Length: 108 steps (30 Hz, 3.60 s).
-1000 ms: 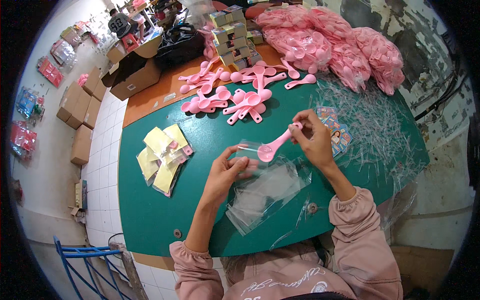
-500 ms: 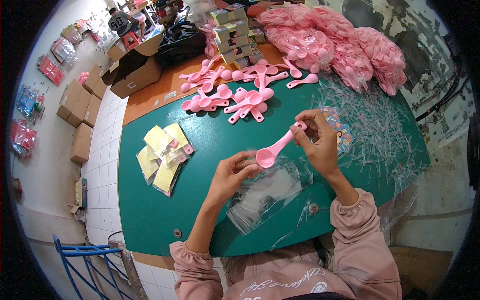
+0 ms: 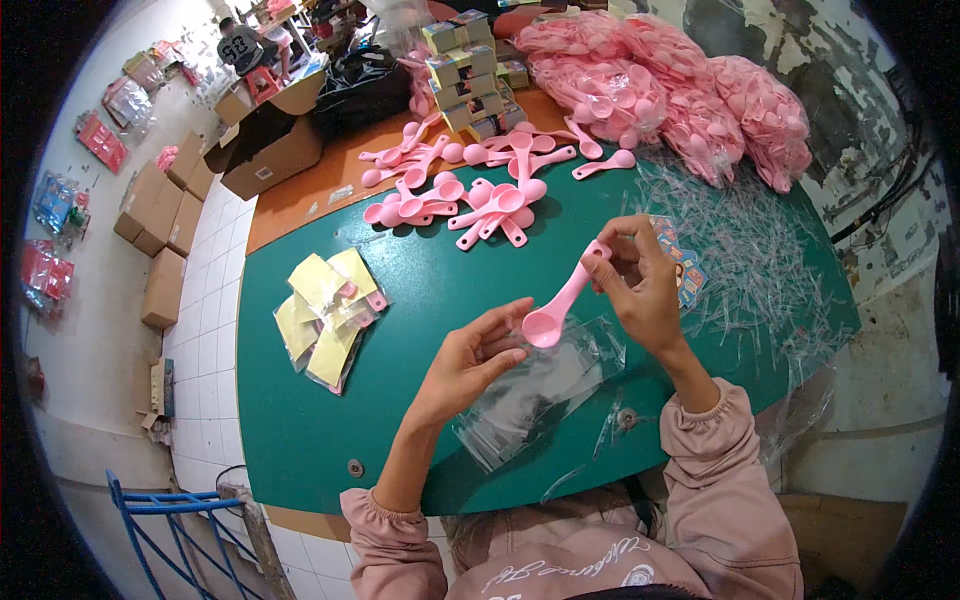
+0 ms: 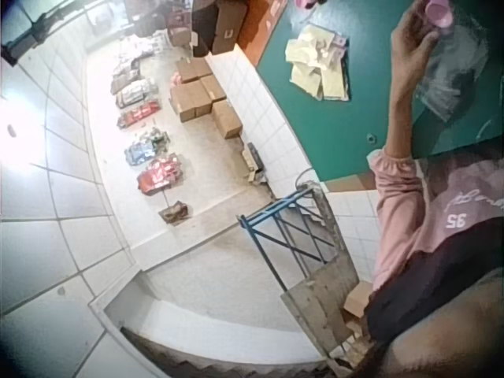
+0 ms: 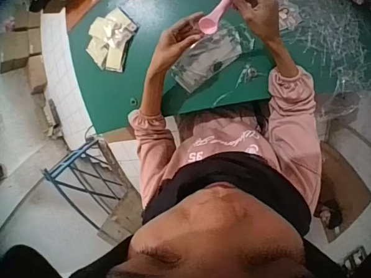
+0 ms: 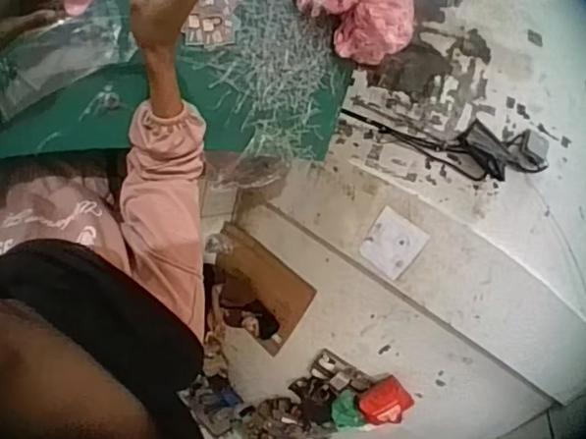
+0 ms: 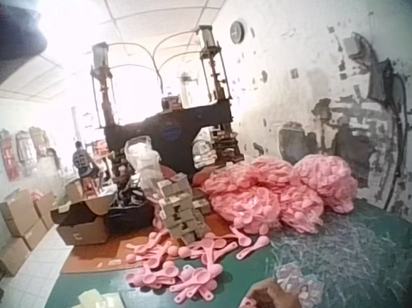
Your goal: The person repeatedly picks pink plastic spoons from a pile on a green table, places each spoon into a clear plastic bag, adds a small yellow paper insert, and sets the sealed bag aside. The process is repeated for multiple spoons throughout the clip.
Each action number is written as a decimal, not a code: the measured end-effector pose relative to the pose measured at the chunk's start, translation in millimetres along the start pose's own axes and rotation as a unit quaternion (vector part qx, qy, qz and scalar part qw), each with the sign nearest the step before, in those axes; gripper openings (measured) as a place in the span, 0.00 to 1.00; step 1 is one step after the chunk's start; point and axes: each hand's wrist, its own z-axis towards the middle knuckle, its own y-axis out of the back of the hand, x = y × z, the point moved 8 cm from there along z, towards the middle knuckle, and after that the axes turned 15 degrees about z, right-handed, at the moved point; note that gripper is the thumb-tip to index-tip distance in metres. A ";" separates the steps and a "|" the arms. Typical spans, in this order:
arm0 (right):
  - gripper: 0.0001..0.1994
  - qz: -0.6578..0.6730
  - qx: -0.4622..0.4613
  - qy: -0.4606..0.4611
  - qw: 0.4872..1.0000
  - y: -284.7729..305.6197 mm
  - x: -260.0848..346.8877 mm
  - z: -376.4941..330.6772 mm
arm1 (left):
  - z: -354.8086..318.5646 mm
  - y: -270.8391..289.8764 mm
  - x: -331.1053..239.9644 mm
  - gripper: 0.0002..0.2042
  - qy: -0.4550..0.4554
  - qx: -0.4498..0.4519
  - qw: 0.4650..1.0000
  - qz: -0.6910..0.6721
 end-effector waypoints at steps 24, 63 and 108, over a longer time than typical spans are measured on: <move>0.12 0.061 0.088 -0.102 0.989 -33.2 -16.3 -12.4 | -3.6 13.6 6.0 0.15 0.021 -0.014 0.998 0.062; 0.10 -0.230 0.420 -0.132 0.868 -51.2 12.7 -0.8 | 10.6 -11.9 -1.9 0.16 0.010 0.089 0.975 0.201; 0.14 -0.178 0.400 -0.031 0.899 -76.1 -11.7 -51.4 | -33.1 -14.0 48.6 0.34 0.131 -0.027 0.942 -0.309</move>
